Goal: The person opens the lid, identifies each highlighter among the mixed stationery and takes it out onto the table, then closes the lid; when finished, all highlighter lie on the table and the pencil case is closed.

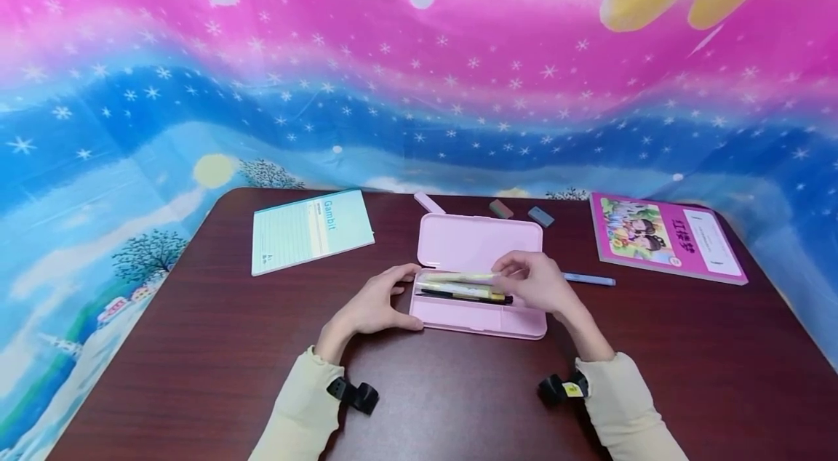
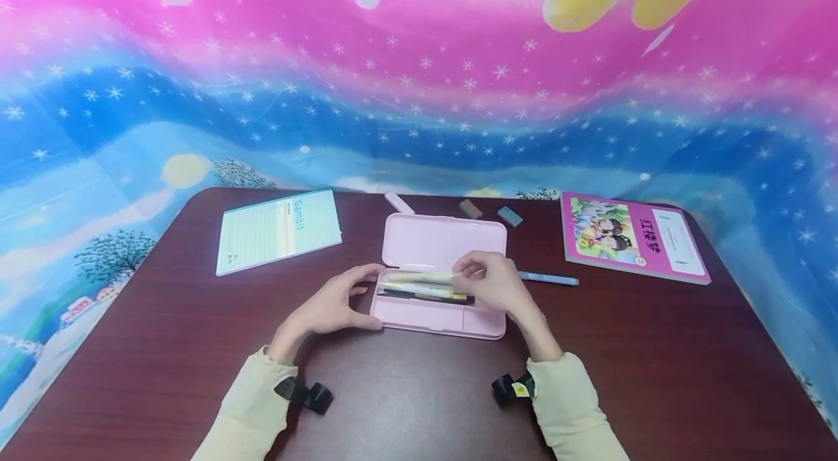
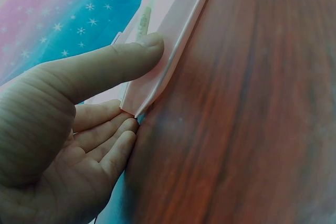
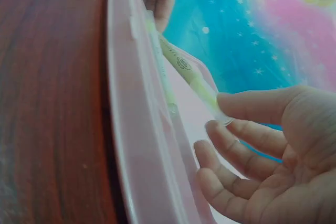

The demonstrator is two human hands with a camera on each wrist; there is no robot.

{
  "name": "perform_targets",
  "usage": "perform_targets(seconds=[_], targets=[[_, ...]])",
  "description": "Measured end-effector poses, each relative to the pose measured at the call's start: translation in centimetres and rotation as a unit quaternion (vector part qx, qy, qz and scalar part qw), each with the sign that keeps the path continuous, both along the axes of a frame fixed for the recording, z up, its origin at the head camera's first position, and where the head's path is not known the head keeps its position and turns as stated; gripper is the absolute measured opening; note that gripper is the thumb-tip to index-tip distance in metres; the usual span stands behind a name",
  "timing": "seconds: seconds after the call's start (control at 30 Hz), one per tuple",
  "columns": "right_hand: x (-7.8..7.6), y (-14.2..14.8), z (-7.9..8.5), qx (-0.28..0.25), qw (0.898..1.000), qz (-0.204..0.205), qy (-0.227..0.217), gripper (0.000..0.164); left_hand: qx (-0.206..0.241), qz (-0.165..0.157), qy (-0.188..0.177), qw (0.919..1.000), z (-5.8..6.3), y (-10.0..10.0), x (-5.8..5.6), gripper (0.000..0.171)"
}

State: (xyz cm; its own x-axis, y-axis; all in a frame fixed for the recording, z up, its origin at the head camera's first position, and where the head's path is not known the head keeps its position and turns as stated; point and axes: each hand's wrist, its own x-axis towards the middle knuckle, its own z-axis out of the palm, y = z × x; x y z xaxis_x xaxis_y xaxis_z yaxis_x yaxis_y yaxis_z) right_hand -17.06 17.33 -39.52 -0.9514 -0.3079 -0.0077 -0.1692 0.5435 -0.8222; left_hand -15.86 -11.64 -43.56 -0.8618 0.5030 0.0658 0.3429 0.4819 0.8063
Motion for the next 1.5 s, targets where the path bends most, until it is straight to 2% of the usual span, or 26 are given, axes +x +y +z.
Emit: perform_targets(seconds=[0.07,0.17,0.47,0.73,1.03,1.13,1.4,1.5], targets=[[-0.1,0.2,0.1,-0.040,0.999,-0.011,-0.020,0.021,0.000,0.000,0.001,1.0000,0.0,0.0,0.0,0.080],[-0.3,0.5,0.1,-0.074,0.996,-0.022,-0.041,0.025,0.000,0.005,0.000,1.0000,0.0,0.0,0.0,0.081],[-0.8,1.6,-0.1,-0.106,0.992,-0.058,-0.045,0.020,0.018,0.001,-0.010,0.9998,0.0,-0.1,0.0,0.080],[-0.9,2.0,0.0,-0.173,0.973,-0.103,-0.118,0.030,0.005,0.013,-0.012,0.9998,0.1,-0.2,0.3,0.081],[-0.7,3.5,-0.5,-0.210,0.969,-0.098,-0.081,0.024,-0.002,0.010,-0.008,0.9999,0.0,-0.2,0.1,0.082],[-0.6,4.3,-0.6,-0.209,0.970,-0.100,-0.076,0.027,-0.004,0.009,-0.009,0.9999,0.0,-0.2,0.0,0.082],[-0.8,7.1,-1.7,-0.190,0.971,-0.101,-0.103,0.042,-0.001,0.001,-0.002,1.0000,0.0,-0.1,0.0,0.081],[-0.2,7.6,-1.0,-0.195,0.970,-0.103,-0.104,0.042,-0.001,0.002,-0.004,1.0000,0.0,0.1,0.0,0.081]])
